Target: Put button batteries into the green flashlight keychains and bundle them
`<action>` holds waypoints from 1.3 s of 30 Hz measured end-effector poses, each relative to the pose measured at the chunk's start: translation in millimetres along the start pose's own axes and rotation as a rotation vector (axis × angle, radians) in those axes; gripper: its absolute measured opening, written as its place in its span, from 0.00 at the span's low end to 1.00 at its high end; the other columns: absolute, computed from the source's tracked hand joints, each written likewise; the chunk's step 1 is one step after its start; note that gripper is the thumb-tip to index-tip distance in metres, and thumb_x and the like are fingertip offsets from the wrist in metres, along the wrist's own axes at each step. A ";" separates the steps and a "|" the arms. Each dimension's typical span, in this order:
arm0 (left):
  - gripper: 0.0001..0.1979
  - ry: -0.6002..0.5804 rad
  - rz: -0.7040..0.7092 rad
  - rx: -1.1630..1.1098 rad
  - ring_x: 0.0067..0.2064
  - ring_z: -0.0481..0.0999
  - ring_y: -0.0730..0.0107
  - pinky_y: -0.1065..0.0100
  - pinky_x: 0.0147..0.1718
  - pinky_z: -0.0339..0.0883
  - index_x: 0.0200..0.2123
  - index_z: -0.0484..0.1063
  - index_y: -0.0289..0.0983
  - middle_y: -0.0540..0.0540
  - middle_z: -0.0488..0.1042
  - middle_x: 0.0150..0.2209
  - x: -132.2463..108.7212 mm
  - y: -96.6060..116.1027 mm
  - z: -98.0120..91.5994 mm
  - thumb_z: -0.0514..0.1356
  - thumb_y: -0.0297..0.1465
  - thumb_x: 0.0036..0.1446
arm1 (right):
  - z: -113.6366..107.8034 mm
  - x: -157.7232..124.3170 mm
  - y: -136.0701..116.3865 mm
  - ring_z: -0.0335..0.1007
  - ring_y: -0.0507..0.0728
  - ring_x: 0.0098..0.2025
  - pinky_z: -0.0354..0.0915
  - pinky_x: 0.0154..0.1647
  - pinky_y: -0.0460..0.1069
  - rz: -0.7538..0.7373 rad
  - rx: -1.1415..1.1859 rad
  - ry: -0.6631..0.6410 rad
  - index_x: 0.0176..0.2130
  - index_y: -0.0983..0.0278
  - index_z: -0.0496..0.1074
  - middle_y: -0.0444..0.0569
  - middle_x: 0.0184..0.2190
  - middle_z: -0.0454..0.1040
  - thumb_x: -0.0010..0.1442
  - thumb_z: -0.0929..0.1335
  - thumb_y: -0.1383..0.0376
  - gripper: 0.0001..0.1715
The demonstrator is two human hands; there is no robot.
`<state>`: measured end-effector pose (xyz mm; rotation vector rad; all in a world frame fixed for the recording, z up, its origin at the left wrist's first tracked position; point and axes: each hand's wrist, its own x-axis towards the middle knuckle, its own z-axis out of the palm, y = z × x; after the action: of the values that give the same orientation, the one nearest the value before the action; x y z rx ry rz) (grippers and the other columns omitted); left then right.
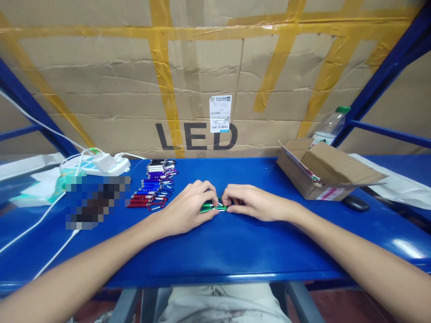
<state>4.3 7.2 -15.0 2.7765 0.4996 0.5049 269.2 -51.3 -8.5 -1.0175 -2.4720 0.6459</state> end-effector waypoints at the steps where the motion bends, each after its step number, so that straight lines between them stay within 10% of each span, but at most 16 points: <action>1: 0.04 0.000 0.001 -0.002 0.51 0.72 0.56 0.56 0.53 0.64 0.46 0.76 0.41 0.44 0.76 0.52 -0.1 0.2 -0.1 0.62 0.34 0.73 | -0.2 0.1 -0.7 0.71 0.58 0.44 0.65 0.46 0.51 -0.008 -0.003 0.000 0.46 0.62 0.71 0.49 0.43 0.74 0.76 0.68 0.64 0.03; 39: 0.04 0.029 -0.172 -0.199 0.50 0.76 0.60 0.58 0.54 0.65 0.45 0.78 0.42 0.49 0.81 0.48 8.1 -1.1 8.5 0.66 0.30 0.67 | -3.4 1.4 -4.1 0.75 0.57 0.41 0.66 0.42 0.49 0.028 0.021 0.017 0.44 0.62 0.76 0.49 0.41 0.80 0.73 0.70 0.64 0.04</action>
<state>14.4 9.6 -20.7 2.5142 0.6502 0.5247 267.8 -51.9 -3.2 -1.0473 -2.4350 0.6678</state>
